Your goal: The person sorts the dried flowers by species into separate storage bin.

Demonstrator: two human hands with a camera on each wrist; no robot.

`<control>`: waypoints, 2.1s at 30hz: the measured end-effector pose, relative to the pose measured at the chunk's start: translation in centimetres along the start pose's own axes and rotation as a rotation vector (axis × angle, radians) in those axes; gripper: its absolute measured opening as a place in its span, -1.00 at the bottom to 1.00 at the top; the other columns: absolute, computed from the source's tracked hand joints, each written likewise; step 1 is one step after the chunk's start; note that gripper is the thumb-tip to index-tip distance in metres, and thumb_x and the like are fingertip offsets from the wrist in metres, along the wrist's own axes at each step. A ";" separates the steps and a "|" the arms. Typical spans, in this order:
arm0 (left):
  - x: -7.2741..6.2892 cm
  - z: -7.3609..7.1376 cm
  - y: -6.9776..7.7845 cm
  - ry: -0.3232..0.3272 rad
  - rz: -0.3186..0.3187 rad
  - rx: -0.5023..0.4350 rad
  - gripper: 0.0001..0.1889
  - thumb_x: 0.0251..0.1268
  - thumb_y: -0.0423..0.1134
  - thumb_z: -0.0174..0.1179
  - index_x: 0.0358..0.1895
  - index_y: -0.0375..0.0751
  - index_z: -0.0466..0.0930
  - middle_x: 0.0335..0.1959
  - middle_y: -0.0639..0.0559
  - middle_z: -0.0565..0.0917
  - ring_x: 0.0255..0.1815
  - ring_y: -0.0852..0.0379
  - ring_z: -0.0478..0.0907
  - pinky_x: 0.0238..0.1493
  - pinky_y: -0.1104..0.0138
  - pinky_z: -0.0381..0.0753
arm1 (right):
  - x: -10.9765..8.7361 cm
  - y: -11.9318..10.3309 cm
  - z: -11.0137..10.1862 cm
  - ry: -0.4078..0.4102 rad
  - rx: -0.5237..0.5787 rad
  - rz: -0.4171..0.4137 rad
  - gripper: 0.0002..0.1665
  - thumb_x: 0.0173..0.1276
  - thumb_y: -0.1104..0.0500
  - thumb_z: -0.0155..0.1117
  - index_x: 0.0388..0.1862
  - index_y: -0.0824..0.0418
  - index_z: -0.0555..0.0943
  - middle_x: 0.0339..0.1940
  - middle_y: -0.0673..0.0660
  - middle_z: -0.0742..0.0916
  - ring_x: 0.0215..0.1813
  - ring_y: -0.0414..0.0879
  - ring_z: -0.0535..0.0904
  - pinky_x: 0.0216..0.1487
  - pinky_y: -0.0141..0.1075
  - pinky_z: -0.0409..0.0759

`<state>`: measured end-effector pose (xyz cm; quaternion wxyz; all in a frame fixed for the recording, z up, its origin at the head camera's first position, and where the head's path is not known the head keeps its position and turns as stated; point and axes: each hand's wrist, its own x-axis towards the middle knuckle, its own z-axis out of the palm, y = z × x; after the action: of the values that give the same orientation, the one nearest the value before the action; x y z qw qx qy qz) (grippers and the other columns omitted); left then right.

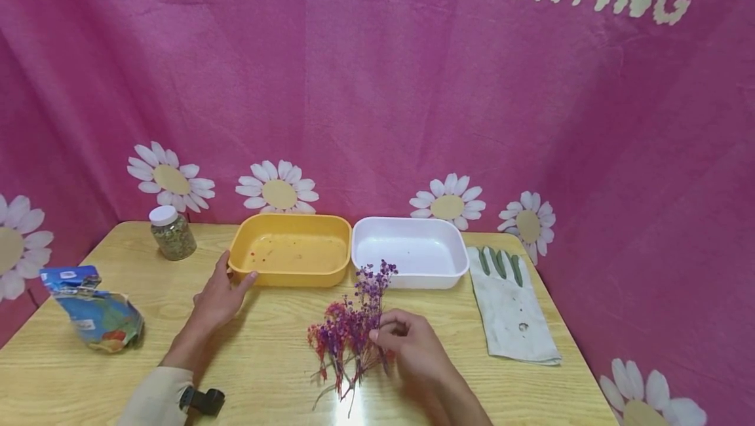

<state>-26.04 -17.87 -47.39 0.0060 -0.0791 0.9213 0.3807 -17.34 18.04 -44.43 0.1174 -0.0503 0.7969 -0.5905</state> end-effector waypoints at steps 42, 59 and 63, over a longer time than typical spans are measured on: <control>-0.3 0.1 -0.1 0.040 0.024 0.000 -0.11 0.41 0.19 -0.05 0.55 -0.18 -0.28 0.49 -0.28 0.21 0.46 -0.31 0.19 0.17 -0.26 0.09 | 13.3 -6.0 1.3 0.081 -0.085 0.032 -0.75 0.31 0.09 0.29 -0.11 0.19 0.62 -0.31 0.04 0.69 -0.35 -0.07 0.50 -0.41 -0.29 0.38; -0.3 0.1 -0.2 0.031 0.019 -0.017 -0.13 0.42 0.16 -0.04 0.55 -0.18 -0.29 0.48 -0.30 0.23 0.48 -0.29 0.16 0.18 -0.26 0.07 | 16.7 -7.1 3.5 0.108 -0.170 0.065 -0.73 0.22 0.07 0.40 -0.19 0.21 0.65 -0.24 0.07 0.65 -0.31 -0.13 0.50 -0.30 -0.32 0.50; -0.1 0.2 -0.2 0.025 0.012 -0.013 -0.12 0.43 0.17 -0.06 0.55 -0.18 -0.32 0.48 -0.30 0.21 0.49 -0.28 0.13 0.21 -0.28 0.05 | 17.3 -7.0 4.2 0.125 -0.219 0.066 -0.71 0.22 0.07 0.41 -0.15 0.20 0.66 -0.07 0.13 0.69 -0.10 -0.04 0.56 -0.14 -0.23 0.56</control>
<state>-25.89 -17.83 -47.67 -0.0084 -0.0782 0.9193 0.3857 -33.47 8.28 -41.09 0.0806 0.0004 0.8637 -0.4976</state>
